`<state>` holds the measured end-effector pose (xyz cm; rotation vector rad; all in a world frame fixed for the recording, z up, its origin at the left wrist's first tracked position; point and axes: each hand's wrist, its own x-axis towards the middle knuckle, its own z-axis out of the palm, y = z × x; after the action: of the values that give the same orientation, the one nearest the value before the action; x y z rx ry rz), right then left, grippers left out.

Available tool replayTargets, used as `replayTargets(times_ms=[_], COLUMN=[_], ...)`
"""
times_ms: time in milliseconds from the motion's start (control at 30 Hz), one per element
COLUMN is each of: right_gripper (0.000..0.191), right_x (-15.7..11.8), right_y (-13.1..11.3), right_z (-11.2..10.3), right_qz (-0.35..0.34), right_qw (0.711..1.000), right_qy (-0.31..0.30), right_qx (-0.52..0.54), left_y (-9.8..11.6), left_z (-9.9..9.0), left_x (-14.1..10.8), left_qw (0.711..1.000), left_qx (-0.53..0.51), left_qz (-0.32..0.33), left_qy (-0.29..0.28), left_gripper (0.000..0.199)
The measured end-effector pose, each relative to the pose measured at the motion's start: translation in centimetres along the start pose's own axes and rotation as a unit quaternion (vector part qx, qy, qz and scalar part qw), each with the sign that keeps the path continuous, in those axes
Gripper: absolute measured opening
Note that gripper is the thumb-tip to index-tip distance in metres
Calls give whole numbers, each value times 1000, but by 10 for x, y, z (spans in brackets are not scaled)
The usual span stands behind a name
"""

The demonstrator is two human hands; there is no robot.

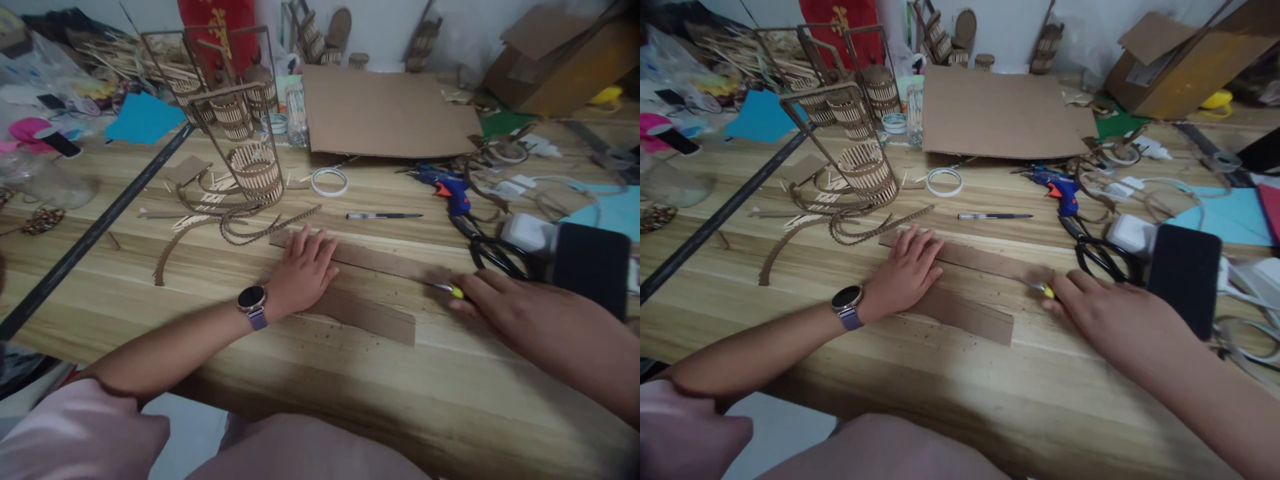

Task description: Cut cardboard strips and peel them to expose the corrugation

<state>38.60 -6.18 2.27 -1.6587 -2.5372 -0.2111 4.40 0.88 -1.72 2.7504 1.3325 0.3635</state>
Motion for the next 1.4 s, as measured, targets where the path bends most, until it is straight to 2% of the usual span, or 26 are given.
replayTargets(times_ms=[100,167,267,400,467,533,600,667,733,833,933,1133,1267,1400], right_gripper=[49,45,46,44,42,40,32,28,32,35,33,29,24,19], right_x=[29,40,41,28,22,20,20,20,19,11,0,-10,-8,-6], right_y=[-11,-14,-17,-42,-62,-79,-87,-87,-83,-76,-76,-84,-80,-75], right_z=[3,12,21,19,16,15,13,8,3,-1,5,21,23,23], right_qz=[-24,-27,-32,-66,-110,-127,-128,-119,-111,-116,-125,-127,-142,-129], right_qw=[992,991,993,993,992,990,990,990,989,986,984,984,981,978], right_qy=[-59,-46,0,55,59,53,58,71,89,120,124,115,112,103], right_qx=[-107,-121,-110,-84,-28,7,22,32,30,8,18,49,67,128], left_y=[-4,-7,-12,-12,-9,-6,-3,0,2,4,3,0,-5,-10], left_z=[-6,-12,-22,-32,-35,-38,-42,-45,-48,-49,-44,-27,-21,-18], left_x=[-3,-9,-24,-40,-41,-38,-34,-33,-36,-46,-58,-73,-72,-68], left_qw=[999,996,989,990,990,990,991,992,989,981,976,965,974,981], left_qx=[-27,-41,-30,13,19,17,21,32,47,59,75,103,68,6], left_qz=[31,82,147,134,125,118,113,119,134,157,183,226,210,185], left_qy=[19,16,-17,-48,-62,-71,-66,-31,29,97,94,83,54,65], left_gripper=[46,44,51,59,60,60,52,29,7,26,28,17,17,21])
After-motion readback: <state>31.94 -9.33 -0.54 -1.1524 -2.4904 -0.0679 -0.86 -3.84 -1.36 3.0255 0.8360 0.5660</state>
